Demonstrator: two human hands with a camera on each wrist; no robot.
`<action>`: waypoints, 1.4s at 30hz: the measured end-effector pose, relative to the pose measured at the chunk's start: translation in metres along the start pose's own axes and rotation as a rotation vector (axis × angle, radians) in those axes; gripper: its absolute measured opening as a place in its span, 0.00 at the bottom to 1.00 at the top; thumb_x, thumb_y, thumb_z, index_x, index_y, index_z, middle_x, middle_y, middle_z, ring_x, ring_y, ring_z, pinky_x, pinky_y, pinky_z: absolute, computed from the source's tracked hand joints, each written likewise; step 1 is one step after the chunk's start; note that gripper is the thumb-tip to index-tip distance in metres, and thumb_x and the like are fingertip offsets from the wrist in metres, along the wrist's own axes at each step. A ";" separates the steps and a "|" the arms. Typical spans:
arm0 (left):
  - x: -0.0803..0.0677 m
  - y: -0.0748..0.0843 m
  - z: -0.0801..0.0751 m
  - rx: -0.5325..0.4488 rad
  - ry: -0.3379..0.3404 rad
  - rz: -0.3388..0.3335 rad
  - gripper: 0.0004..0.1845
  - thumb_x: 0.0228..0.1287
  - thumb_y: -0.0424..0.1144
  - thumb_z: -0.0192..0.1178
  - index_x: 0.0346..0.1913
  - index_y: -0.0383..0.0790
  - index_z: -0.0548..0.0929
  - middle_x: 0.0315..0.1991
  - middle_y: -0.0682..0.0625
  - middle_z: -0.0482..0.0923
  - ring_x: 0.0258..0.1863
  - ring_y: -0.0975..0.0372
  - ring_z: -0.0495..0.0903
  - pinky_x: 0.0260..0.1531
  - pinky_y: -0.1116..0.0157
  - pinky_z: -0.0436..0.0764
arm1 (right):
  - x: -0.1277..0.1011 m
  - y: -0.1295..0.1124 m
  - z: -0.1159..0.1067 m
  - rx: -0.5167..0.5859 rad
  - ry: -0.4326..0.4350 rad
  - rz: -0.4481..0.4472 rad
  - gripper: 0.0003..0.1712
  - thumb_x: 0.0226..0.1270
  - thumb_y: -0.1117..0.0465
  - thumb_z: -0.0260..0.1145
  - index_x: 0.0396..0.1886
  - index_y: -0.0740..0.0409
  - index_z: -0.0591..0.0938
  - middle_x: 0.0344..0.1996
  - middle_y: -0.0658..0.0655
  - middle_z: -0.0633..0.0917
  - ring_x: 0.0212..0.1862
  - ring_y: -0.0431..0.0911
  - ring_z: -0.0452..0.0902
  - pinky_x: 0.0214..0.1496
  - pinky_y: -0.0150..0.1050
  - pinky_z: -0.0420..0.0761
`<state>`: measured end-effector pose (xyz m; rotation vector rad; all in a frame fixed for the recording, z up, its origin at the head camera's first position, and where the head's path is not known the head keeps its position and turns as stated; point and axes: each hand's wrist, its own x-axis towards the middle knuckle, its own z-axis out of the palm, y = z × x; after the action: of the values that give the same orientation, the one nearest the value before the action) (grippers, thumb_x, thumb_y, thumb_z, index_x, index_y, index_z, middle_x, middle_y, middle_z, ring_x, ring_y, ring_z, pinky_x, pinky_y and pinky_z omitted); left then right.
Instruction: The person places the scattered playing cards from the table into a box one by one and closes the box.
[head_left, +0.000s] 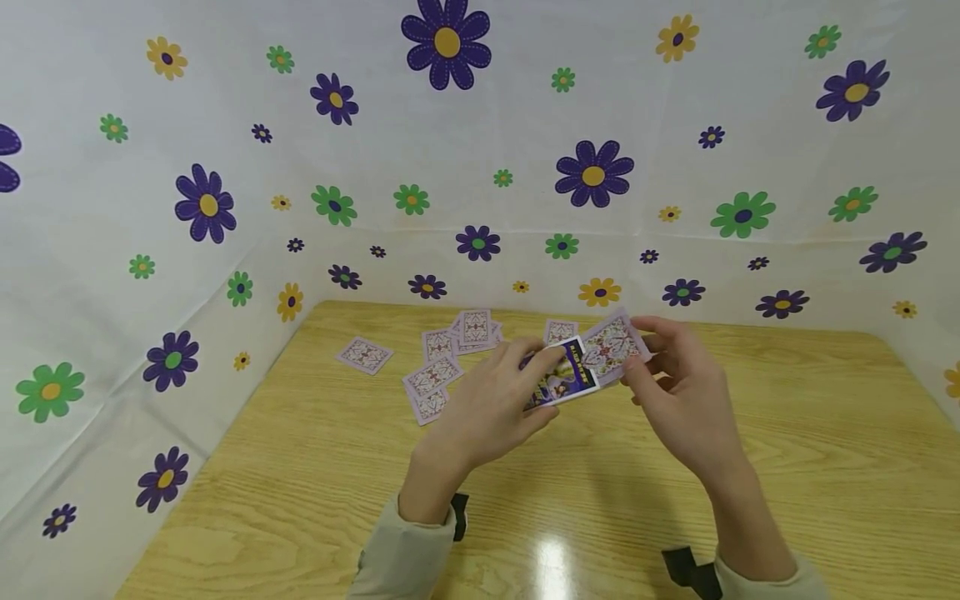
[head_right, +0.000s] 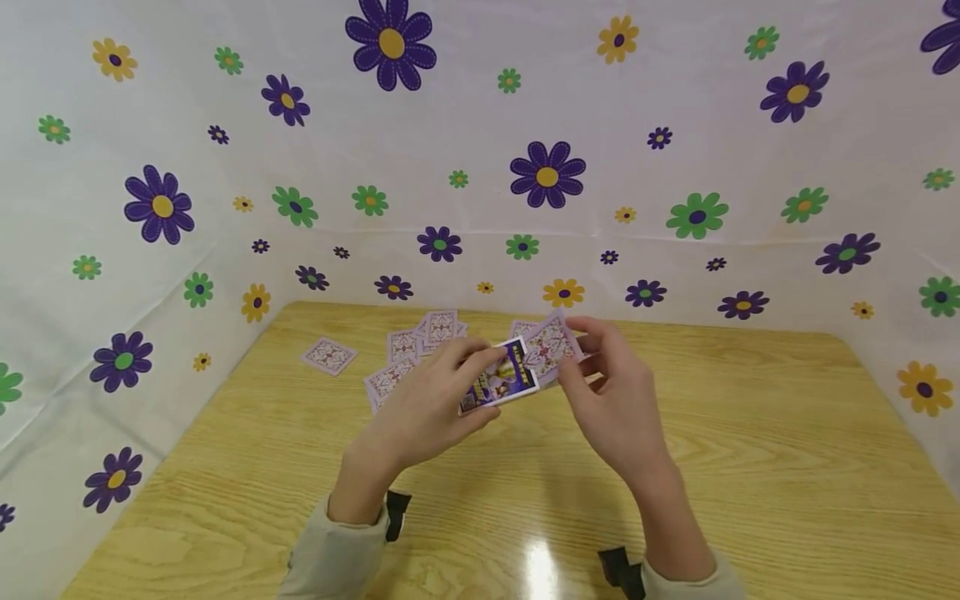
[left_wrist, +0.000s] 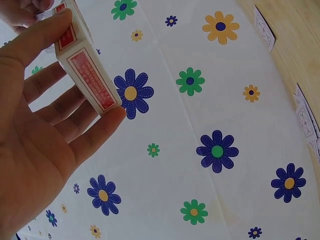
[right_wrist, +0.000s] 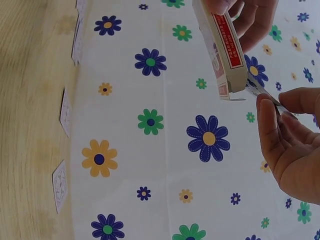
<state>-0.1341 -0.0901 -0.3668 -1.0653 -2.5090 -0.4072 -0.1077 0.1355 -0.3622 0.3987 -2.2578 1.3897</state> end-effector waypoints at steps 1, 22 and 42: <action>0.000 0.000 0.000 0.001 0.000 0.001 0.33 0.61 0.44 0.70 0.67 0.44 0.71 0.59 0.44 0.74 0.52 0.55 0.77 0.50 0.59 0.81 | 0.000 0.000 0.001 0.001 0.005 0.001 0.23 0.68 0.74 0.61 0.62 0.63 0.74 0.40 0.59 0.83 0.31 0.42 0.78 0.27 0.30 0.81; 0.000 0.001 -0.002 -0.008 0.015 0.001 0.33 0.60 0.44 0.71 0.67 0.43 0.71 0.58 0.43 0.74 0.52 0.54 0.78 0.52 0.58 0.81 | 0.000 0.005 0.014 0.046 0.086 -0.025 0.23 0.61 0.74 0.68 0.57 0.59 0.81 0.36 0.57 0.84 0.30 0.38 0.76 0.28 0.25 0.76; 0.000 0.002 -0.004 -0.036 0.021 -0.003 0.34 0.61 0.45 0.70 0.68 0.42 0.71 0.59 0.43 0.74 0.52 0.55 0.78 0.51 0.60 0.80 | -0.002 0.003 0.024 -0.031 0.050 -0.060 0.15 0.64 0.73 0.67 0.51 0.62 0.85 0.33 0.55 0.83 0.26 0.41 0.74 0.25 0.28 0.75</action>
<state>-0.1321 -0.0901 -0.3633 -1.0651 -2.4941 -0.4632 -0.1123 0.1151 -0.3747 0.4141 -2.2059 1.3188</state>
